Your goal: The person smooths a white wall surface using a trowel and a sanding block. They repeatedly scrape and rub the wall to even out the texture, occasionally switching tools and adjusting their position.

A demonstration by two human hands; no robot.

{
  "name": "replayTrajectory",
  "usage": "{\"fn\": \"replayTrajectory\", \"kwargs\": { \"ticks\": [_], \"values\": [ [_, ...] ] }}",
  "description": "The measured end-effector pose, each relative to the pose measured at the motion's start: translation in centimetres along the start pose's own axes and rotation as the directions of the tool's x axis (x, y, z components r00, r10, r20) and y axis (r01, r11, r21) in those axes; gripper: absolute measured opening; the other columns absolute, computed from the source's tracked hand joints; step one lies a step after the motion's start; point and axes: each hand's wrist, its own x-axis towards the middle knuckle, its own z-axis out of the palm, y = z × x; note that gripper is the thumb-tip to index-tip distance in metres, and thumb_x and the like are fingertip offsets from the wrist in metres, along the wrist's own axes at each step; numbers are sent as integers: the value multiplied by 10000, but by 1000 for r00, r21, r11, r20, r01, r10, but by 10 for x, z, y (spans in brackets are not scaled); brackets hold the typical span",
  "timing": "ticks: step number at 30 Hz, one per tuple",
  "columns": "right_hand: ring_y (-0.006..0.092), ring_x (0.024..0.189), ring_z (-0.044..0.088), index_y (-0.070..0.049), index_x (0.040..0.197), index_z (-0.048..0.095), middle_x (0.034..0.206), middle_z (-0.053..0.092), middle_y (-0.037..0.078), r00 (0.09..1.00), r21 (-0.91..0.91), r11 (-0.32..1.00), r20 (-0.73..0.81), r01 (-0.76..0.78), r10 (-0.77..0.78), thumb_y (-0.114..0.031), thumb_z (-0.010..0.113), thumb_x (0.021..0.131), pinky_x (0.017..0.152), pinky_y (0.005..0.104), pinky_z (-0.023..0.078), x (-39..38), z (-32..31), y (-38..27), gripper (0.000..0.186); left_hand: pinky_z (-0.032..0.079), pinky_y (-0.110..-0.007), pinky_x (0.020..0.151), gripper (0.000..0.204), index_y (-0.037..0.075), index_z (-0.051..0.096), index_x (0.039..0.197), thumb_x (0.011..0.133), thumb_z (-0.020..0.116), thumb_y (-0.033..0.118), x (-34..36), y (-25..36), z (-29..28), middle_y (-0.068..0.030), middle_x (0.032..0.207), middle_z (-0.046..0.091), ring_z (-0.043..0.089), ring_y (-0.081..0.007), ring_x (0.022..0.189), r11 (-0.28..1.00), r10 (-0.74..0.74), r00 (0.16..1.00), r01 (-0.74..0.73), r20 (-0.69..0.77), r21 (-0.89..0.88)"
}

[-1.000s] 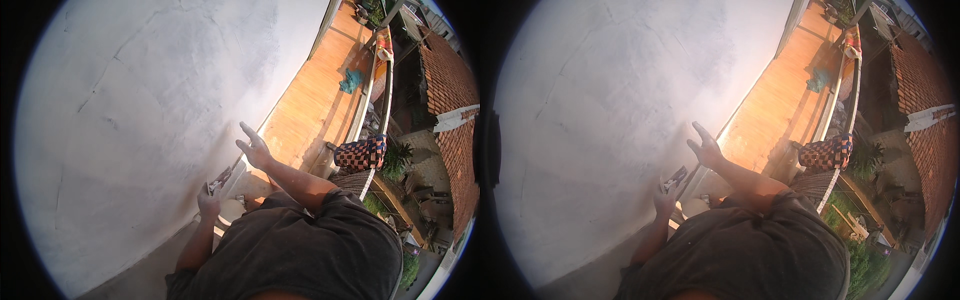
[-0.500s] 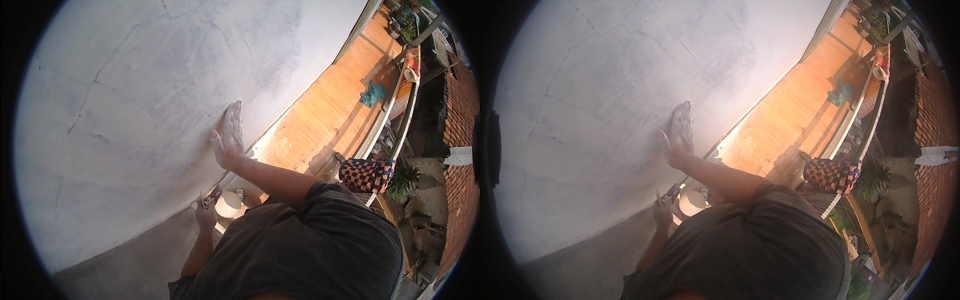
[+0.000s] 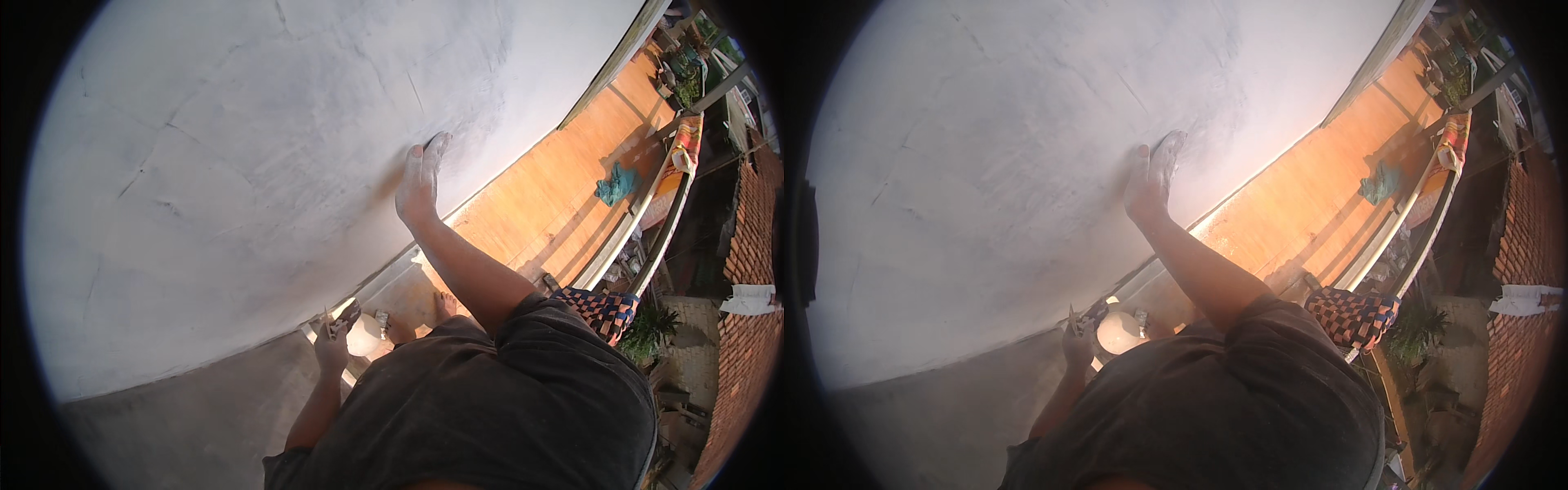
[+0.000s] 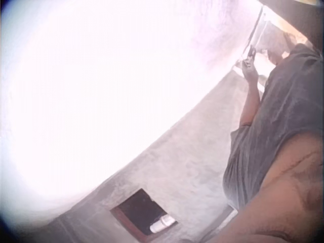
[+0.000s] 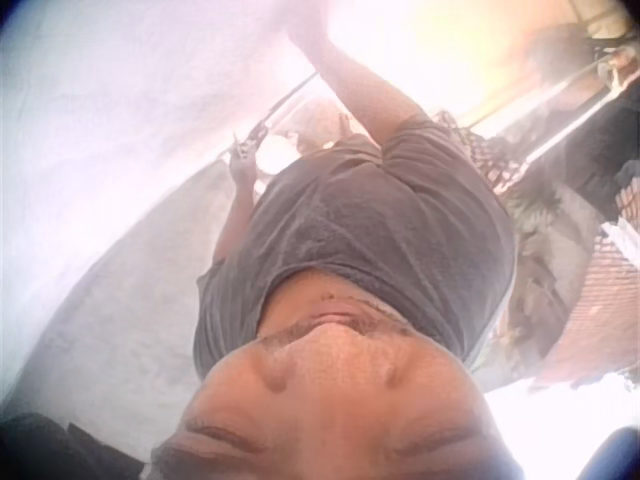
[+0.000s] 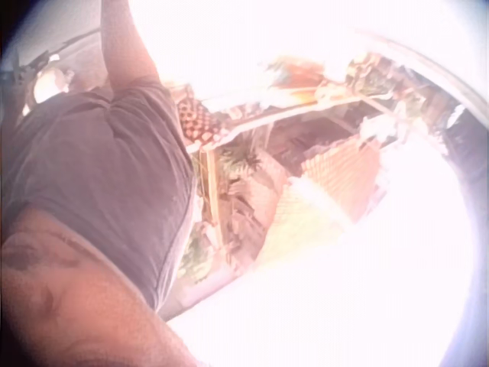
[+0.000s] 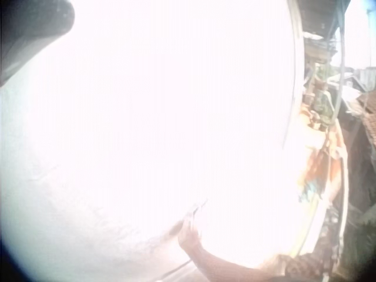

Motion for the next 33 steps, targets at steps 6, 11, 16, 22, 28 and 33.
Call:
{"fn": "replayTrajectory", "kwargs": {
  "ticks": [6,11,16,22,28,33],
  "values": [
    [394,1562,-132,82,1580,-78,1670,-122,285,952,-172,940,142,294,-272,-541,305,1067,1237,572,-46,-1,1,-20,893,541,-387,792,308,-3,674,1163,913,702,175,-2,23,8,-159,963,746,723,-274,886,994,-36,999,35,13,102],
    [410,1559,-130,73,1582,-84,1666,-122,293,968,-195,949,30,249,-248,-535,328,1064,1228,598,-49,16,-2,-38,898,538,-396,781,308,-2,675,1152,910,708,185,-4,21,12,-162,947,741,714,-290,846,999,-36,999,36,-38,-8],
    [497,1536,-107,91,1580,-47,1646,-63,344,782,-371,727,507,578,-363,-613,409,1004,1188,674,-68,-8,7,-34,1018,543,-403,762,304,-11,669,1134,909,714,188,-13,11,12,-179,928,734,721,-305,844,988,-98,995,99,-17,119],
    [476,1549,-78,68,1594,-29,1665,-68,312,883,-296,847,-27,441,-469,-525,436,1024,1181,706,-10,33,1,-29,945,546,-419,744,292,-11,667,1121,914,705,192,-21,1,9,-196,918,730,721,-327,837,1000,10,992,-9,-122,7],
    [488,1549,-45,100,1583,53,1653,25,340,645,-370,537,307,758,-699,-630,432,1002,1161,731,-10,17,12,-69,1007,537,-409,708,243,-9,666,1054,917,692,190,-19,-16,10,-180,894,726,713,-313,804,995,18,993,-7,-113,95],
    [483,1548,-59,119,1571,118,1648,12,350,593,-375,491,237,787,-770,-681,366,1000,1166,713,-51,26,22,-87,1014,492,-298,537,301,-26,676,1140,937,685,197,-12,-29,11,-86,805,690,626,-129,604,997,-30,995,23,-96,-79]
  ]
}}
